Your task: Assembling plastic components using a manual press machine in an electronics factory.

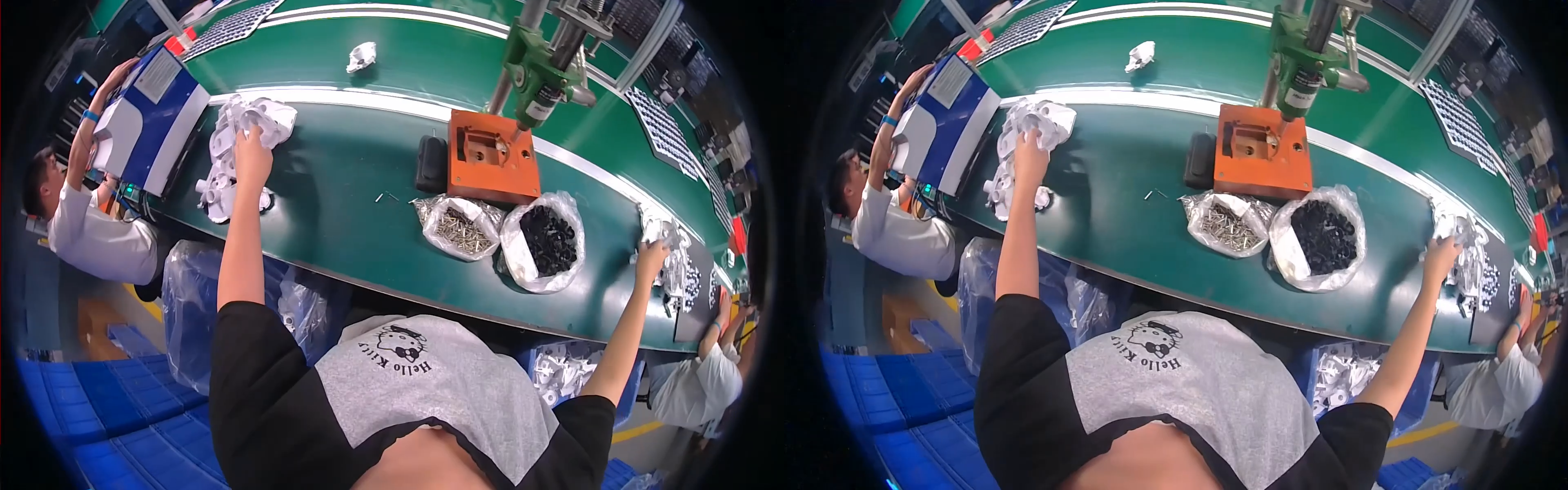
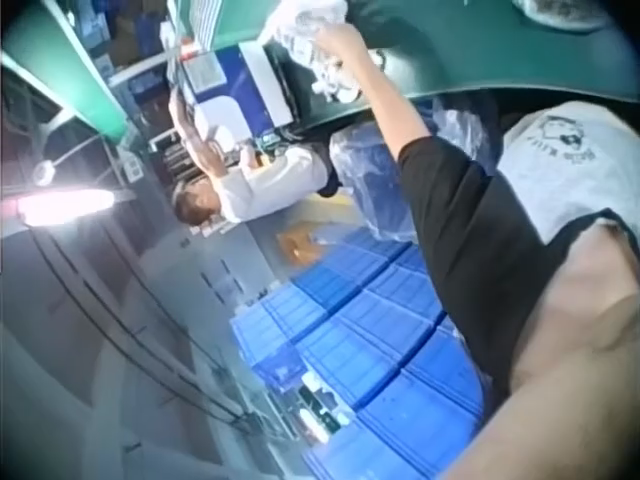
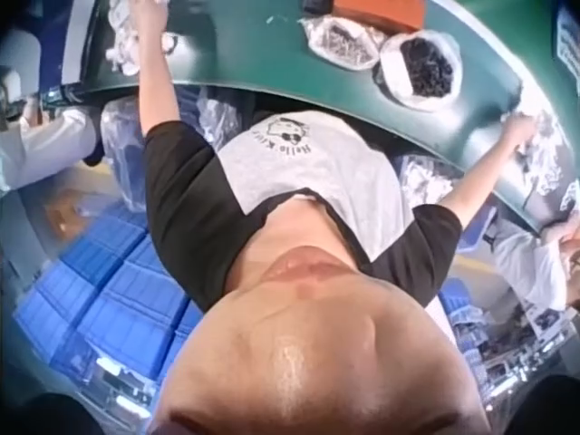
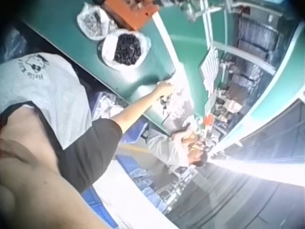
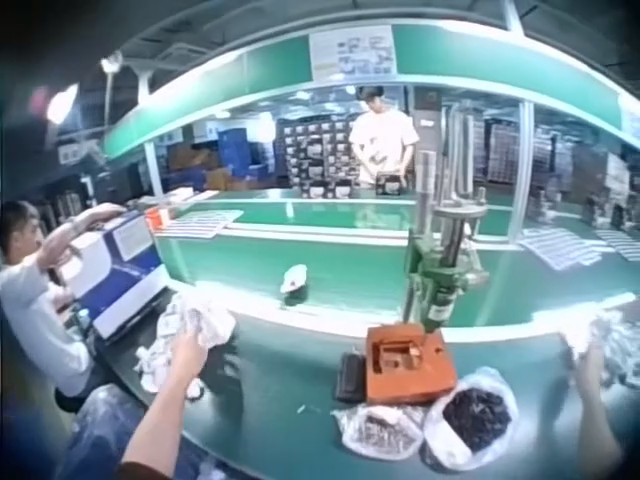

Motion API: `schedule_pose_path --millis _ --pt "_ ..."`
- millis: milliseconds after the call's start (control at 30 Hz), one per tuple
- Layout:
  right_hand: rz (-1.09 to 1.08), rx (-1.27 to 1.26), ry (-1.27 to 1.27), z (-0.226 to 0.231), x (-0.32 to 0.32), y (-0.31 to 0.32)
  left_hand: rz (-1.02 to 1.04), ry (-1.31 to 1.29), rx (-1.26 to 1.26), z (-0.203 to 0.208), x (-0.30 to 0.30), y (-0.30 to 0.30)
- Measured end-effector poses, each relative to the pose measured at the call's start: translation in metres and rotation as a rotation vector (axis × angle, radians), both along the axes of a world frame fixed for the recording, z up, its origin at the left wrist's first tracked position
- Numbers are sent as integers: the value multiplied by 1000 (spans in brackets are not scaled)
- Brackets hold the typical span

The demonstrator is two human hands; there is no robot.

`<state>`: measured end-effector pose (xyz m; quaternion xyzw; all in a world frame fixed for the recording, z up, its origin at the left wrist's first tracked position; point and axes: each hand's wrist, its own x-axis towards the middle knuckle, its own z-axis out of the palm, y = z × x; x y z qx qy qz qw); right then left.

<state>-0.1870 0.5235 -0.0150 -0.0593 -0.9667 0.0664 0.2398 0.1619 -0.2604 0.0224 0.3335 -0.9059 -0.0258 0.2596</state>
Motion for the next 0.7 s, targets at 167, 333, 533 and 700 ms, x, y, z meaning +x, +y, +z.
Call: schedule_pose_path --millis 167,333,533,700 --pt "312 -242 170 27 71 -12 -69 200 222 8 -10 33" --pt "518 -1256 81 74 153 -95 -275 392 439 15 -34 88" --pt "903 -1420 -143 54 196 -211 -394 60 178 -24 -83 157" --pt "1037 -1681 -490 49 233 -267 -664 107 -19 -60 -112 181"
